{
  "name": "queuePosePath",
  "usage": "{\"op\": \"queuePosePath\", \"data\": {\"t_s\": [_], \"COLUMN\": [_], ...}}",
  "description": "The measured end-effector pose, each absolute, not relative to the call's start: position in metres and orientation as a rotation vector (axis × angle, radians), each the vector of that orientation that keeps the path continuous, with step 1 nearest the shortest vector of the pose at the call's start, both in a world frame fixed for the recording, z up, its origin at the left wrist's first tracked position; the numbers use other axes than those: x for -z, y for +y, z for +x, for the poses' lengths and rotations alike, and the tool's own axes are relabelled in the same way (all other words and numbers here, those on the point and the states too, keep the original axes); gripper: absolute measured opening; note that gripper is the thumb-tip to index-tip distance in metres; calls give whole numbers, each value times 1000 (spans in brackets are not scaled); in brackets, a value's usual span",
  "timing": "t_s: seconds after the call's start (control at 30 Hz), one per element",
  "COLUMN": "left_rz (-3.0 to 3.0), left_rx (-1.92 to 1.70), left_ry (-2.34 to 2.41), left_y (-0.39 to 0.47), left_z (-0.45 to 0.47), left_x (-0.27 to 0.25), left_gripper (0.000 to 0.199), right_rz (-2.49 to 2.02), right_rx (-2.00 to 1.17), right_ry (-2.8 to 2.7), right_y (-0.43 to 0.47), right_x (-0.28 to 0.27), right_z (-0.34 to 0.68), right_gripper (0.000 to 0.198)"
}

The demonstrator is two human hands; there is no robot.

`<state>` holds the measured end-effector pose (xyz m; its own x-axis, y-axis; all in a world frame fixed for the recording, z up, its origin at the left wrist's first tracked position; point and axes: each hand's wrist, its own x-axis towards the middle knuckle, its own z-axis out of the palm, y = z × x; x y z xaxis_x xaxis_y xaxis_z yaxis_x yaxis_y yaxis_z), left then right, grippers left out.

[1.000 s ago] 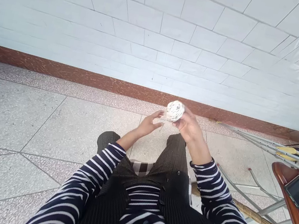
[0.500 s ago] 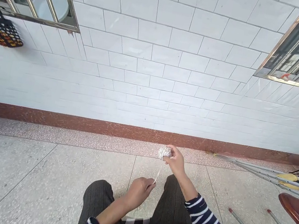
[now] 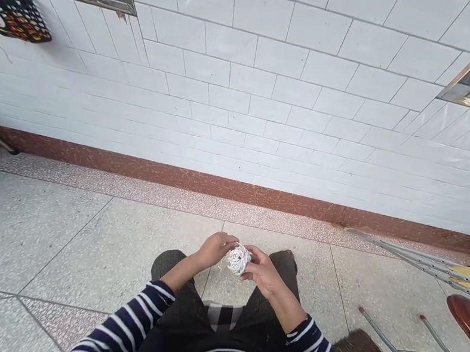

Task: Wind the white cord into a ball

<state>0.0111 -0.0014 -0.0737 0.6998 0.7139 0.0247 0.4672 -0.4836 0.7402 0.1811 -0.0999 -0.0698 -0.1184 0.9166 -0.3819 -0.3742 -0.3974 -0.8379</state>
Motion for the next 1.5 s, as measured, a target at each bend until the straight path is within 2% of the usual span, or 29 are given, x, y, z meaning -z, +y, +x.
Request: {"op": "queuePosePath", "data": {"t_s": [0.13, 0.23, 0.37, 0.47, 0.57, 0.67, 0.73, 0.9, 1.1, 1.33, 1.5], "left_rz": [1906, 1827, 1814, 2019, 2291, 2423, 2409, 2222, 2225, 2374, 2274], "left_rx": [-430, -333, -255, -333, -460, -511, -550, -680, -793, -738, -749], "left_ry": [903, 863, 811, 843, 847, 786, 772, 822, 928, 990, 1007], "left_y": [-29, -50, -55, -39, -18, -1, 5, 6, 12, 18, 14], "left_z": [17, 19, 16, 16, 19, 19, 17, 18, 20, 10, 6], "left_x": [96, 101, 88, 73, 62, 57, 55, 54, 48, 55, 60], "left_gripper": [34, 39, 37, 34, 22, 23, 25, 29, 28, 31, 31], "right_rz": [-1145, -1274, -1600, -1784, -1715, -1457, -1309, -1110, -1032, -955, -940], "right_rx": [-1583, -1332, -924, -809, -1082, -1549, -1683, -1757, -1698, -1674, -1624], "right_ry": [-580, -563, -903, -1235, -1367, -1187, -1053, -830, -693, -643, -668], "right_y": [-85, -64, -51, -60, -75, -82, -81, -71, -63, -62, -66], "right_x": [56, 57, 75, 93, 103, 96, 82, 51, 43, 29, 21], "right_z": [196, 218, 240, 232, 214, 205, 207, 215, 202, 203, 205], "right_gripper": [52, 53, 52, 43, 42, 48, 50, 50, 48, 48, 47]}}
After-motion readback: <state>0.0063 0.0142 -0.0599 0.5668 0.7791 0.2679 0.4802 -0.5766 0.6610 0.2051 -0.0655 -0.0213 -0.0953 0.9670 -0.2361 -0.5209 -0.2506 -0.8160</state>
